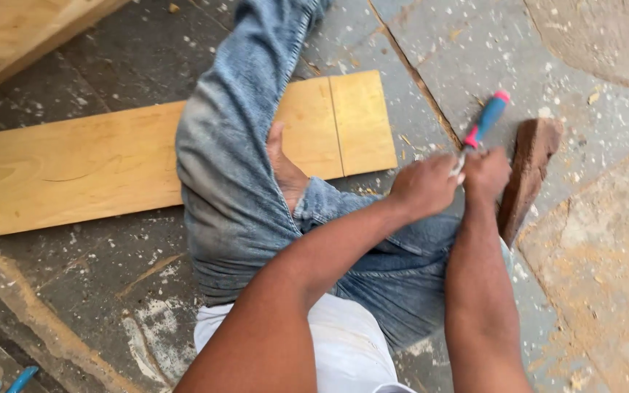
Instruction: The person is using a chisel and a wooden mallet to carve or shape a piece of wood while sitting on the floor.
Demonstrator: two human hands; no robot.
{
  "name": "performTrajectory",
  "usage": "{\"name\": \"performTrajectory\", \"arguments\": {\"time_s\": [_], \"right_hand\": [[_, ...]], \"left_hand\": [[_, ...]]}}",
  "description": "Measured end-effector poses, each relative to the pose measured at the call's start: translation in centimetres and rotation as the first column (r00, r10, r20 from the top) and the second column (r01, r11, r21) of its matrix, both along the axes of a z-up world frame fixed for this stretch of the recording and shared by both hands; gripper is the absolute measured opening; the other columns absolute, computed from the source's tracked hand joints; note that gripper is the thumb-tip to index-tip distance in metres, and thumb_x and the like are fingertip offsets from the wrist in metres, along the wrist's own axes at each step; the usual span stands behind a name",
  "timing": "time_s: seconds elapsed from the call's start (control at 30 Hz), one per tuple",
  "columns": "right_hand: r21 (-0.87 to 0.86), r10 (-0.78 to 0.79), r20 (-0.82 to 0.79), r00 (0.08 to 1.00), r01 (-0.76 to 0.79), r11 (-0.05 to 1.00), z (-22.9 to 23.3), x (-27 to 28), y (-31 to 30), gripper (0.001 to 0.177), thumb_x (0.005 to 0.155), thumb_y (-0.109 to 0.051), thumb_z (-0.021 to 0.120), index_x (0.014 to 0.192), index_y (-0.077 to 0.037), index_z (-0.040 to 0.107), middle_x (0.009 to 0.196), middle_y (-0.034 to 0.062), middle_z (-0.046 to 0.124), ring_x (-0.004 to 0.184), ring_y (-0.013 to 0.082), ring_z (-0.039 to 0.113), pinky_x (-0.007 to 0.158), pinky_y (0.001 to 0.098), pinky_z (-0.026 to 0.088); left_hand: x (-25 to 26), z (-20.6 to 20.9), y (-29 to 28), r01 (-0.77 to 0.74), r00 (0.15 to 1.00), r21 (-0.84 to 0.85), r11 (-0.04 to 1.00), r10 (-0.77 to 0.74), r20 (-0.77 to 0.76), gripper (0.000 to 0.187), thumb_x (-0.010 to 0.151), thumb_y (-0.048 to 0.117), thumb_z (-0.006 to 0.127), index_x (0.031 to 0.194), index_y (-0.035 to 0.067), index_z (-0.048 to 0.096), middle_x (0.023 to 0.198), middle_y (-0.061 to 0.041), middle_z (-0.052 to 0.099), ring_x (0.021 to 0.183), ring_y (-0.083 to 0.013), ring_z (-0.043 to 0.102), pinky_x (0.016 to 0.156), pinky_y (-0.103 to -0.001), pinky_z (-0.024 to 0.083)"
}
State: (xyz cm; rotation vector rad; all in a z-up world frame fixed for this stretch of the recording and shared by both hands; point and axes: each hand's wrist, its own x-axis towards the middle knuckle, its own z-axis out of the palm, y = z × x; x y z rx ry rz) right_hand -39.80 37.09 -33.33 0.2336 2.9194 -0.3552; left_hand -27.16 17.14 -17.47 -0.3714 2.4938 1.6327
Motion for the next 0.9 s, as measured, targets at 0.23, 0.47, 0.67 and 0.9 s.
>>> {"name": "performTrajectory", "arguments": {"time_s": [0.23,0.47,0.67,0.9], "right_hand": [[-0.325,-0.001,0.195,0.981,0.065,0.944,1.5,1.0,-2.2,0.032,0.089,-0.034,0.077,0.096,-0.004,0.068,0.088,0.0195,0.071,0.081,0.0362,0.071,0.071,0.0509,0.057],[-0.141,0.015,0.216,0.976,0.016,0.990,5.6,1.4,-6.4,0.053,0.080,-0.049,0.087,0.097,-0.003,0.066,0.089,0.0187,0.072,0.082,0.0332,0.071,0.079,0.0483,0.056],[-0.039,0.072,0.163,0.984,-0.066,0.997,3.4,1.0,-5.7,0.053,0.076,-0.046,0.086,0.101,-0.002,0.072,0.096,0.0262,0.070,0.091,0.0421,0.068,0.077,0.0514,0.053],[-0.374,0.008,0.141,0.990,0.046,0.926,3.9,0.8,-4.6,0.046,0.095,-0.043,0.067,0.108,0.000,0.073,0.097,0.0227,0.075,0.095,0.0326,0.074,0.080,0.0461,0.053]], "left_hand": [[-4.8,-2.8,-1.2,-0.297,0.950,0.066,0.953,0.288,0.123,0.023,0.095,0.029,0.057,0.110,0.013,0.065,0.106,-0.016,0.073,0.099,-0.0402,0.070,0.083,-0.055,0.054],[-1.6,-4.9,-2.7,-0.427,0.875,0.036,0.903,0.403,0.267,0.022,0.097,0.030,0.055,0.107,0.015,0.066,0.100,-0.014,0.075,0.094,-0.0385,0.071,0.082,-0.052,0.056],[-1.2,-3.2,-0.5,-0.285,0.945,0.082,0.955,0.266,0.189,0.025,0.094,0.033,0.062,0.106,0.012,0.069,0.103,-0.015,0.076,0.098,-0.0379,0.071,0.085,-0.051,0.055],[-5.4,1.1,-0.7,-0.231,0.972,0.194,0.953,0.218,0.085,0.028,0.091,0.034,0.065,0.107,0.011,0.070,0.103,-0.015,0.076,0.098,-0.0357,0.073,0.085,-0.048,0.056]]}}
